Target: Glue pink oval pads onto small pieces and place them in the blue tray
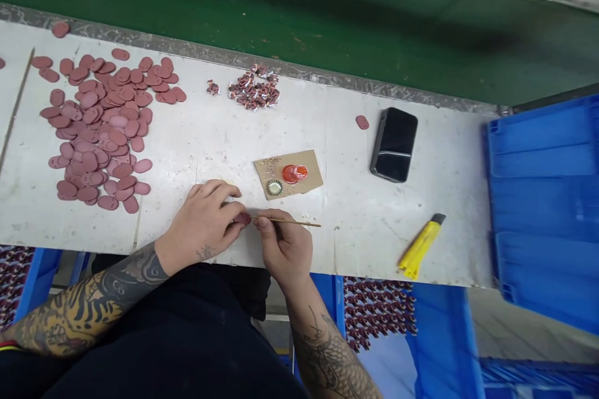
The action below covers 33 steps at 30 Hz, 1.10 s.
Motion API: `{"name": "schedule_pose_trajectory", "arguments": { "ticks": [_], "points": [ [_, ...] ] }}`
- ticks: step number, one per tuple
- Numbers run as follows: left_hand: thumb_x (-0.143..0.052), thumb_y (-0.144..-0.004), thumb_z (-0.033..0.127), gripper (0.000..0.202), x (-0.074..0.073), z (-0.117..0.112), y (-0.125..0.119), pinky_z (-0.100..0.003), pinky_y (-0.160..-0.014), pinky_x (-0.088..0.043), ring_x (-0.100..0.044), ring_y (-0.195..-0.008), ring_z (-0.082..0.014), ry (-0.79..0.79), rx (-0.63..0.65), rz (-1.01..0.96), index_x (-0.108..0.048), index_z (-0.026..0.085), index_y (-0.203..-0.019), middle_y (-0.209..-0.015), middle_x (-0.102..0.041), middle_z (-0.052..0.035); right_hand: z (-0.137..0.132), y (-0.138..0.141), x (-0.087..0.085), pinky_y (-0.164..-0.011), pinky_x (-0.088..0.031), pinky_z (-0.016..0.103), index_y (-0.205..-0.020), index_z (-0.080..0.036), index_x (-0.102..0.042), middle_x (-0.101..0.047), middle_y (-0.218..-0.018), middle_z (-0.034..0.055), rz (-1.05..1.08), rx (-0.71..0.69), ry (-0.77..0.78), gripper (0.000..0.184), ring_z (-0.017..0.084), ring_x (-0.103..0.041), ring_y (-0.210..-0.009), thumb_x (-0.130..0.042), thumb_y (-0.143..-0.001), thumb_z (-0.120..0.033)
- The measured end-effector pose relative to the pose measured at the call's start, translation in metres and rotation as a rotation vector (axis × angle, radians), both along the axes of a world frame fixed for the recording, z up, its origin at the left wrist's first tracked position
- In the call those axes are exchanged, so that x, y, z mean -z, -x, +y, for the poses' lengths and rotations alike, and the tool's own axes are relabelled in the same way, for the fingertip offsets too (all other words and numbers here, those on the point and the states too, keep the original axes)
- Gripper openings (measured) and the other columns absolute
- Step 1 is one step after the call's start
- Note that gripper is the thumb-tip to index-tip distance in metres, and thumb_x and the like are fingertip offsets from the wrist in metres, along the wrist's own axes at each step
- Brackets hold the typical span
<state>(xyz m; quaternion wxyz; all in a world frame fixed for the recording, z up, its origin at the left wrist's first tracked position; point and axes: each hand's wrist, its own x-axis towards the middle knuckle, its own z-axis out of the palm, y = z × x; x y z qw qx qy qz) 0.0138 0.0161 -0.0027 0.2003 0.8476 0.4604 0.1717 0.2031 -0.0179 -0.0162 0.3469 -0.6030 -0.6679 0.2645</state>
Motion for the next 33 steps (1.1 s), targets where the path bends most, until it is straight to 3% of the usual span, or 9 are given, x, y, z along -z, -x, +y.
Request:
{"name": "schedule_pose_trajectory", "arguments": {
  "ticks": [5, 19, 27, 33],
  "points": [
    [-0.063, -0.089, 0.029, 0.009, 0.000, 0.000, -0.001, -0.046, -0.087, -0.045, -0.053, -0.117, -0.0285, -0.015, -0.008, 0.022, -0.069, 0.022, -0.093, -0.121, -0.063, -0.0067, 0.005, 0.001, -0.001, -0.070, -0.058, 0.029, -0.094, -0.023, -0.068, -0.076, -0.084, 0.0015, -0.009, -0.092, -0.040, 0.013, 0.018, -0.072, -0.076, -0.055, -0.097, -0.022],
    [-0.062, -0.090, 0.029, 0.011, 0.000, 0.000, -0.001, -0.046, -0.085, -0.044, -0.053, -0.116, -0.0298, -0.027, -0.008, 0.029, -0.070, 0.022, -0.096, -0.121, -0.064, -0.0083, 0.008, 0.004, 0.000, -0.075, -0.057, 0.030, -0.093, -0.020, -0.067, -0.075, -0.086, 0.0042, -0.048, -0.148, -0.010, 0.016, 0.018, -0.071, -0.081, -0.052, -0.097, -0.018],
    [-0.058, -0.094, 0.031, 0.014, -0.001, 0.000, -0.001, -0.045, -0.086, -0.043, -0.053, -0.115, -0.0275, 0.000, -0.005, 0.010, -0.070, 0.024, -0.093, -0.119, -0.063, -0.0063, 0.013, -0.022, 0.008, -0.066, -0.055, 0.030, -0.096, -0.021, -0.068, -0.073, -0.081, 0.0017, 0.102, 0.253, 0.023, 0.015, 0.017, -0.068, -0.068, -0.058, -0.096, -0.033],
    [-0.057, -0.095, 0.032, 0.016, -0.001, 0.000, -0.002, -0.044, -0.086, -0.043, -0.054, -0.115, -0.0277, -0.004, -0.014, 0.005, -0.071, 0.023, -0.093, -0.119, -0.064, -0.0068, 0.027, -0.028, 0.012, -0.069, -0.055, 0.032, -0.096, -0.020, -0.069, -0.075, -0.084, 0.0047, 0.011, 0.283, -0.007, 0.020, 0.020, -0.070, -0.073, -0.057, -0.096, -0.036]
  ]
}}
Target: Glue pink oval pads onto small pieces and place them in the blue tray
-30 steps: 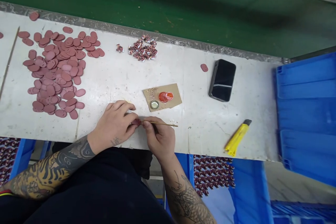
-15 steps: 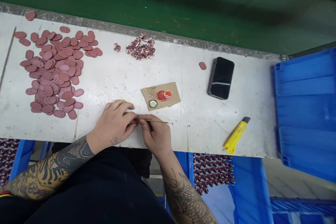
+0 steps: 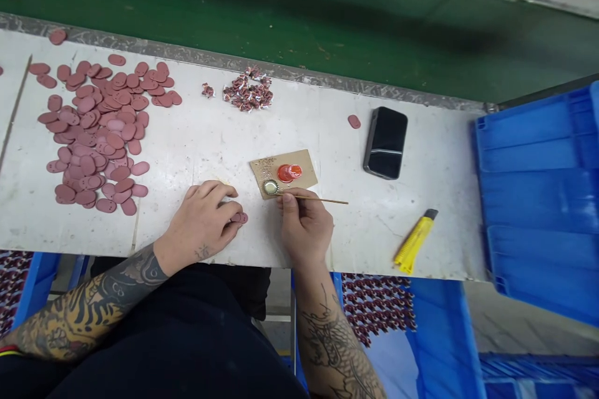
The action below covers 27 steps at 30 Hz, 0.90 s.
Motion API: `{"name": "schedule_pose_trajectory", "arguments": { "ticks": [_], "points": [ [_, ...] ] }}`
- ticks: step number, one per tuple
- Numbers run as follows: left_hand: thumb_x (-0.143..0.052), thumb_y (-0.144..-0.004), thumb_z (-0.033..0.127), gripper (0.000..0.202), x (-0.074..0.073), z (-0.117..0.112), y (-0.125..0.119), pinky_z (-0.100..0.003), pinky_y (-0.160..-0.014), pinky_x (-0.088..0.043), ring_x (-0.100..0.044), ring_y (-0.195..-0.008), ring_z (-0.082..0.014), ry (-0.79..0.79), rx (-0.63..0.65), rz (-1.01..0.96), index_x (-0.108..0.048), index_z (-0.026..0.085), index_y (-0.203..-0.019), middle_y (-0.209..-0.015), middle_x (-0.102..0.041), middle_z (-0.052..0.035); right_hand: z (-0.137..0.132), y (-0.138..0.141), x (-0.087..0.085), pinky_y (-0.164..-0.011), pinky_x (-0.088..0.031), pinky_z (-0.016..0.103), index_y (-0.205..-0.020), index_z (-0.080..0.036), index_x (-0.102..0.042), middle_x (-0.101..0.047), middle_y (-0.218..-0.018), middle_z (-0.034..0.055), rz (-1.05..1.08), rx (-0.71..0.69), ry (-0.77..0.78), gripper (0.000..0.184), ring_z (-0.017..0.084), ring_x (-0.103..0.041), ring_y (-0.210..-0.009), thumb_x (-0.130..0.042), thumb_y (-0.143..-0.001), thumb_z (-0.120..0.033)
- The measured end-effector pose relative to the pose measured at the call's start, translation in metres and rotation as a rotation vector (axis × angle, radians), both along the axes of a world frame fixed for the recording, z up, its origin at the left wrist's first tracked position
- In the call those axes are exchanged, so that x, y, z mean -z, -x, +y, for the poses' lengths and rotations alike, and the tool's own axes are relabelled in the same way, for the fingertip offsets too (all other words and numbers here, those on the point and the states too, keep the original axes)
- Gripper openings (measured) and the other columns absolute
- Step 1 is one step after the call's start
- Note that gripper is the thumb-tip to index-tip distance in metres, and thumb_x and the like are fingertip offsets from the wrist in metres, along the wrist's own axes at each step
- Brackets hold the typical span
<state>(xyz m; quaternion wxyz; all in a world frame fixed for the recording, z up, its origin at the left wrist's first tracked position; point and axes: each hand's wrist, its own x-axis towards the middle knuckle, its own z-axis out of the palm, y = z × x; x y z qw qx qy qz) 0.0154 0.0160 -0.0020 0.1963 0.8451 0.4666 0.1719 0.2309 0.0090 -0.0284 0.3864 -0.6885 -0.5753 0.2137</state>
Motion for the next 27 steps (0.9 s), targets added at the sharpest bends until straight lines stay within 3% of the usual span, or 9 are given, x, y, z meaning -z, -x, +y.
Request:
{"name": "schedule_pose_trajectory", "arguments": {
  "ticks": [15, 20, 27],
  "points": [
    [-0.057, -0.094, 0.032, 0.016, 0.000, 0.000, 0.000, -0.044, -0.088, -0.043, -0.054, -0.117, -0.0281, 0.003, 0.000, 0.008, -0.071, 0.023, -0.092, -0.120, -0.064, -0.0069, 0.004, 0.004, -0.003, -0.067, -0.053, 0.031, -0.097, -0.020, -0.072, -0.076, -0.085, 0.0049, -0.034, -0.036, 0.001, 0.019, 0.019, -0.070, -0.072, -0.058, -0.095, -0.033],
    [-0.057, -0.095, 0.032, 0.016, 0.000, 0.000, 0.000, -0.044, -0.086, -0.043, -0.053, -0.116, -0.0280, 0.000, 0.000, 0.010, -0.071, 0.024, -0.092, -0.119, -0.064, -0.0066, -0.009, 0.004, -0.007, -0.067, -0.055, 0.031, -0.097, -0.021, -0.071, -0.076, -0.085, 0.0039, 0.041, -0.056, -0.030, 0.017, 0.019, -0.070, -0.072, -0.059, -0.095, -0.033],
    [-0.060, -0.092, 0.030, 0.012, 0.000, 0.000, 0.001, -0.046, -0.085, -0.044, -0.053, -0.116, -0.0292, -0.002, 0.012, 0.011, -0.070, 0.023, -0.094, -0.120, -0.064, -0.0081, -0.025, 0.018, -0.013, -0.068, -0.057, 0.031, -0.094, -0.023, -0.070, -0.075, -0.084, 0.0025, 0.054, -0.345, 0.027, 0.014, 0.018, -0.071, -0.074, -0.058, -0.096, -0.028]
  ]
}}
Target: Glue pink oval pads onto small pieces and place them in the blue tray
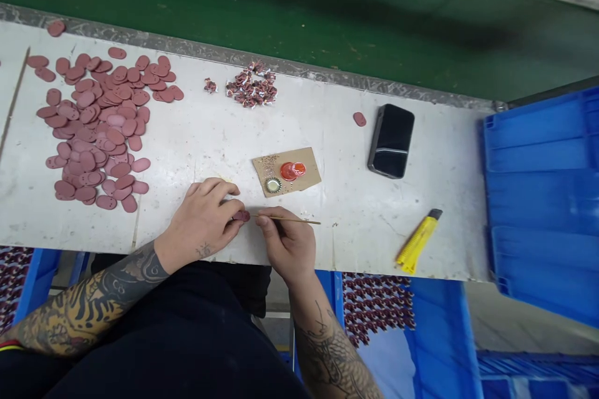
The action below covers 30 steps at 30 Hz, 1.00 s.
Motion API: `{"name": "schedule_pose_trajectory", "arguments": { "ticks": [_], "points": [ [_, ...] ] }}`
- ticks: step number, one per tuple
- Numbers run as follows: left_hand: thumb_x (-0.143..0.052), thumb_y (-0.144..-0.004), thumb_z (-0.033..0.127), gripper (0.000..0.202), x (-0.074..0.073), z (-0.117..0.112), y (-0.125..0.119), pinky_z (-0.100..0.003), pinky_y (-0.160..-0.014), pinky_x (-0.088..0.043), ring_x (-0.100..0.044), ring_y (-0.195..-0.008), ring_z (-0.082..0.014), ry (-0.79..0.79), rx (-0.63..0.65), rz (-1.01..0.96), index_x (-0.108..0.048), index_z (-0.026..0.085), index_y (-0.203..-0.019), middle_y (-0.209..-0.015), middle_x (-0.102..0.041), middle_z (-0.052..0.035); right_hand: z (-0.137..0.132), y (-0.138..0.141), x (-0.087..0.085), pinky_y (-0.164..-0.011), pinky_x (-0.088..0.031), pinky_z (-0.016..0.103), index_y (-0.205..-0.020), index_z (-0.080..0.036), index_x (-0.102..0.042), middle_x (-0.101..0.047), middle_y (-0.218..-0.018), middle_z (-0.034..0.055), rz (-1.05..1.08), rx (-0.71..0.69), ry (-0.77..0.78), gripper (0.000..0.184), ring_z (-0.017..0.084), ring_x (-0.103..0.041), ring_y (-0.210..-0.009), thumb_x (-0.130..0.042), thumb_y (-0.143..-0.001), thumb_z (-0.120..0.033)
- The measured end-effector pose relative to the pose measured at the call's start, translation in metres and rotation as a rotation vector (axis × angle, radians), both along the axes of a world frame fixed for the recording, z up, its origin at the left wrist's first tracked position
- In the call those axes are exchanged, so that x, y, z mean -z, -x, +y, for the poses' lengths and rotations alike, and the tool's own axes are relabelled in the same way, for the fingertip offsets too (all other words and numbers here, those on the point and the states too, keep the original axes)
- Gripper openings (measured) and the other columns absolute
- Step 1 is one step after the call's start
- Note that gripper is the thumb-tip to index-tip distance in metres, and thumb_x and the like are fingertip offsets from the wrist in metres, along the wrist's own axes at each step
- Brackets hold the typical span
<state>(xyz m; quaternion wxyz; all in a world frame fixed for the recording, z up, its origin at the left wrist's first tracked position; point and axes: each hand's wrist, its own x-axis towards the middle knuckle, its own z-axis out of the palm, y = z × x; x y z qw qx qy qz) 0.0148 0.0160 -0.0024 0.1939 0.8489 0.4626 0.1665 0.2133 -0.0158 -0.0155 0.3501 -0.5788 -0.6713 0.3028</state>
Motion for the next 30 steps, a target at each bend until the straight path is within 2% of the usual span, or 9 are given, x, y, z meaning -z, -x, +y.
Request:
{"name": "schedule_pose_trajectory", "arguments": {
  "ticks": [11, 17, 19, 22, 24, 30],
  "points": [
    [-0.059, -0.092, 0.029, 0.013, -0.001, 0.001, 0.000, -0.047, -0.086, -0.045, -0.053, -0.117, -0.0292, 0.004, 0.008, 0.014, -0.069, 0.022, -0.095, -0.121, -0.063, -0.0081, 0.004, 0.003, 0.002, -0.076, -0.058, 0.033, -0.096, -0.022, -0.068, -0.075, -0.089, 0.0038, -0.066, -0.123, -0.022, 0.015, 0.019, -0.071, -0.083, -0.053, -0.097, -0.022],
    [-0.060, -0.091, 0.029, 0.013, 0.001, 0.000, 0.001, -0.046, -0.086, -0.045, -0.053, -0.117, -0.0293, -0.017, 0.013, 0.013, -0.069, 0.022, -0.096, -0.121, -0.063, -0.0082, 0.003, 0.005, 0.002, -0.078, -0.057, 0.035, -0.095, -0.021, -0.069, -0.076, -0.091, 0.0053, -0.101, -0.131, -0.013, 0.018, 0.020, -0.071, -0.086, -0.052, -0.097, -0.023],
    [-0.060, -0.092, 0.030, 0.013, 0.001, 0.000, 0.001, -0.046, -0.086, -0.045, -0.053, -0.116, -0.0290, -0.014, 0.007, 0.006, -0.070, 0.022, -0.095, -0.120, -0.063, -0.0076, 0.001, 0.002, 0.002, -0.074, -0.058, 0.034, -0.094, -0.022, -0.070, -0.076, -0.088, 0.0040, -0.053, -0.065, -0.008, 0.016, 0.020, -0.071, -0.081, -0.055, -0.097, -0.026],
    [-0.059, -0.093, 0.031, 0.014, 0.000, 0.000, 0.000, -0.045, -0.085, -0.044, -0.053, -0.114, -0.0280, -0.012, 0.000, -0.011, -0.070, 0.023, -0.092, -0.119, -0.064, -0.0066, 0.003, -0.007, 0.003, -0.065, -0.056, 0.031, -0.092, -0.023, -0.070, -0.074, -0.080, 0.0019, 0.018, 0.152, -0.005, 0.015, 0.018, -0.069, -0.070, -0.059, -0.095, -0.033],
    [-0.059, -0.093, 0.031, 0.014, 0.001, 0.000, 0.000, -0.045, -0.085, -0.043, -0.053, -0.114, -0.0280, -0.015, 0.000, -0.014, -0.070, 0.024, -0.092, -0.118, -0.064, -0.0062, 0.008, -0.013, 0.004, -0.065, -0.056, 0.031, -0.093, -0.022, -0.070, -0.073, -0.080, 0.0021, 0.029, 0.270, -0.013, 0.017, 0.018, -0.069, -0.069, -0.060, -0.095, -0.035],
    [-0.056, -0.095, 0.032, 0.017, 0.000, 0.001, 0.000, -0.045, -0.086, -0.043, -0.053, -0.116, -0.0278, 0.003, -0.006, -0.010, -0.070, 0.024, -0.092, -0.119, -0.064, -0.0061, 0.030, -0.016, 0.012, -0.070, -0.055, 0.032, -0.094, -0.019, -0.070, -0.075, -0.087, 0.0049, -0.029, 0.373, -0.074, 0.020, 0.019, -0.069, -0.076, -0.058, -0.095, -0.035]
  ]
}}
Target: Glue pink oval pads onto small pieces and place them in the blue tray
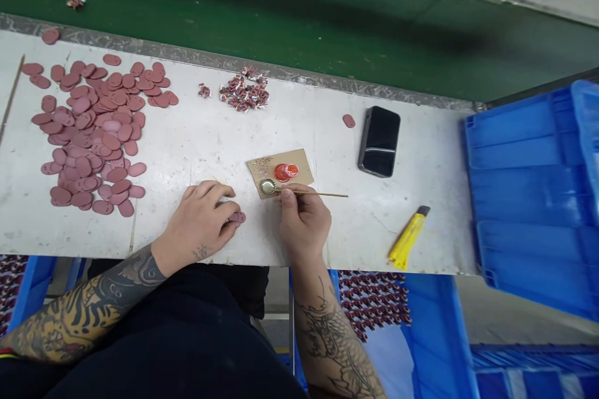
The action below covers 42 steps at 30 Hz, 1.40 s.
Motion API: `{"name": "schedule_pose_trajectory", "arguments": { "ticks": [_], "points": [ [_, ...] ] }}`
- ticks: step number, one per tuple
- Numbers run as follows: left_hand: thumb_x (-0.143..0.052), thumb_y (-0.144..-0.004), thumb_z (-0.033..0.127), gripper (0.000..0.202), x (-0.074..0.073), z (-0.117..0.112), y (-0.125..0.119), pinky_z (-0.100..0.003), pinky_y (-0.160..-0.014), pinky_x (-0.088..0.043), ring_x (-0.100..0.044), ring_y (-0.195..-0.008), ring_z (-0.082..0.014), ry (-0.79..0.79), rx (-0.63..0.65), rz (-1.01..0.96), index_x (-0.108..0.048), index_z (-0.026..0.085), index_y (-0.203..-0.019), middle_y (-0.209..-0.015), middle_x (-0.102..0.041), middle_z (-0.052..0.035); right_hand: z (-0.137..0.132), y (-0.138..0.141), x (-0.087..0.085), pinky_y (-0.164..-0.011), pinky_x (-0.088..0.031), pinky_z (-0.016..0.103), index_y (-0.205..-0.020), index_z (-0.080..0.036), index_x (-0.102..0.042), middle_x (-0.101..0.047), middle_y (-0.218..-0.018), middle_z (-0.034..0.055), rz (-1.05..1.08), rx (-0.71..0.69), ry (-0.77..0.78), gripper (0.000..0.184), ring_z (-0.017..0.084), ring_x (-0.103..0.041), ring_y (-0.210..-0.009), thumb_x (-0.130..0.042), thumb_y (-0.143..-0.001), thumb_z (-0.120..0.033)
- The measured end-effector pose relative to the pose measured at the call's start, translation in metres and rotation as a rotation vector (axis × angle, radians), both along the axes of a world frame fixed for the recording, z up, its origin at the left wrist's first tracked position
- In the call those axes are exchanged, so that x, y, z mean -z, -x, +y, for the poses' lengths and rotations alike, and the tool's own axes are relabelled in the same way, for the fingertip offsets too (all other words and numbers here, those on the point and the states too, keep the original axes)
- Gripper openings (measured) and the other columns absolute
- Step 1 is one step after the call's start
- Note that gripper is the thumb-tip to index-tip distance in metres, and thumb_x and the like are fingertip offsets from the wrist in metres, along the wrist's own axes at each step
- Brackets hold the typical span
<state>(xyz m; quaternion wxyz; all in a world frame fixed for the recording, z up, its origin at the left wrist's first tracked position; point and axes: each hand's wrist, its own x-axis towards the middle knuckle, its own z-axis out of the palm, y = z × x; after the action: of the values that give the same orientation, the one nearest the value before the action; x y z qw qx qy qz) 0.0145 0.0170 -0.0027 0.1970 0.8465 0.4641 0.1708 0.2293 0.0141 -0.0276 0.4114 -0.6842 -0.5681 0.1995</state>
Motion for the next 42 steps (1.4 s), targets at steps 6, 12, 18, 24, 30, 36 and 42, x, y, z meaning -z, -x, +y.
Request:
{"name": "schedule_pose_trajectory", "arguments": {
  "ticks": [6, 12, 18, 24, 30, 36, 42],
  "points": [
    [-0.056, -0.095, 0.032, 0.018, 0.000, 0.000, 0.000, -0.045, -0.086, -0.042, -0.054, -0.115, -0.0282, 0.004, -0.001, -0.010, -0.071, 0.024, -0.092, -0.119, -0.064, -0.0071, 0.002, 0.003, 0.003, -0.066, -0.052, 0.031, -0.095, -0.019, -0.070, -0.075, -0.084, 0.0046, -0.063, -0.018, 0.029, 0.021, 0.019, -0.067, -0.070, -0.057, -0.095, -0.035],
    [-0.056, -0.095, 0.032, 0.017, 0.000, -0.001, 0.000, -0.044, -0.087, -0.042, -0.053, -0.116, -0.0282, 0.013, 0.004, -0.014, -0.071, 0.023, -0.093, -0.120, -0.064, -0.0071, 0.004, 0.003, 0.003, -0.066, -0.052, 0.032, -0.096, -0.018, -0.070, -0.075, -0.085, 0.0059, -0.086, -0.022, 0.058, 0.026, 0.020, -0.067, -0.070, -0.055, -0.095, -0.038],
    [-0.058, -0.094, 0.031, 0.015, -0.001, 0.000, 0.001, -0.044, -0.087, -0.042, -0.053, -0.116, -0.0277, 0.010, 0.000, -0.012, -0.071, 0.023, -0.093, -0.119, -0.064, -0.0069, -0.005, 0.006, -0.006, -0.068, -0.054, 0.031, -0.096, -0.019, -0.070, -0.076, -0.089, 0.0056, -0.105, -0.047, 0.012, 0.021, 0.020, -0.070, -0.075, -0.055, -0.096, -0.034],
    [-0.059, -0.093, 0.030, 0.013, -0.001, -0.001, 0.001, -0.045, -0.087, -0.042, -0.053, -0.115, -0.0283, 0.013, 0.009, -0.003, -0.070, 0.023, -0.094, -0.120, -0.063, -0.0068, -0.028, 0.015, -0.013, -0.065, -0.054, 0.028, -0.093, -0.022, -0.069, -0.075, -0.084, 0.0027, -0.050, -0.276, 0.042, 0.012, 0.018, -0.070, -0.071, -0.058, -0.095, -0.028],
    [-0.061, -0.091, 0.029, 0.011, 0.000, -0.001, 0.001, -0.046, -0.087, -0.043, -0.052, -0.117, -0.0284, 0.011, 0.014, 0.011, -0.069, 0.022, -0.095, -0.121, -0.062, -0.0067, -0.028, 0.020, -0.013, -0.072, -0.056, 0.030, -0.093, -0.022, -0.068, -0.075, -0.086, 0.0032, -0.032, -0.442, 0.023, 0.013, 0.018, -0.071, -0.079, -0.055, -0.096, -0.021],
    [-0.061, -0.091, 0.029, 0.010, 0.000, 0.000, 0.001, -0.046, -0.087, -0.043, -0.051, -0.117, -0.0282, 0.006, 0.016, 0.012, -0.067, 0.023, -0.095, -0.121, -0.062, -0.0060, -0.026, 0.019, -0.013, -0.075, -0.057, 0.032, -0.094, -0.021, -0.066, -0.074, -0.088, 0.0041, -0.032, -0.507, 0.042, 0.013, 0.018, -0.070, -0.082, -0.053, -0.096, -0.018],
    [-0.059, -0.092, 0.028, 0.011, 0.001, 0.000, 0.001, -0.046, -0.086, -0.043, -0.052, -0.117, -0.0290, 0.000, 0.019, 0.019, -0.068, 0.022, -0.094, -0.121, -0.062, -0.0072, -0.026, 0.023, -0.009, -0.076, -0.057, 0.034, -0.094, -0.020, -0.066, -0.075, -0.089, 0.0059, -0.089, -0.529, 0.031, 0.013, 0.020, -0.070, -0.084, -0.054, -0.095, -0.017]
  ]
}}
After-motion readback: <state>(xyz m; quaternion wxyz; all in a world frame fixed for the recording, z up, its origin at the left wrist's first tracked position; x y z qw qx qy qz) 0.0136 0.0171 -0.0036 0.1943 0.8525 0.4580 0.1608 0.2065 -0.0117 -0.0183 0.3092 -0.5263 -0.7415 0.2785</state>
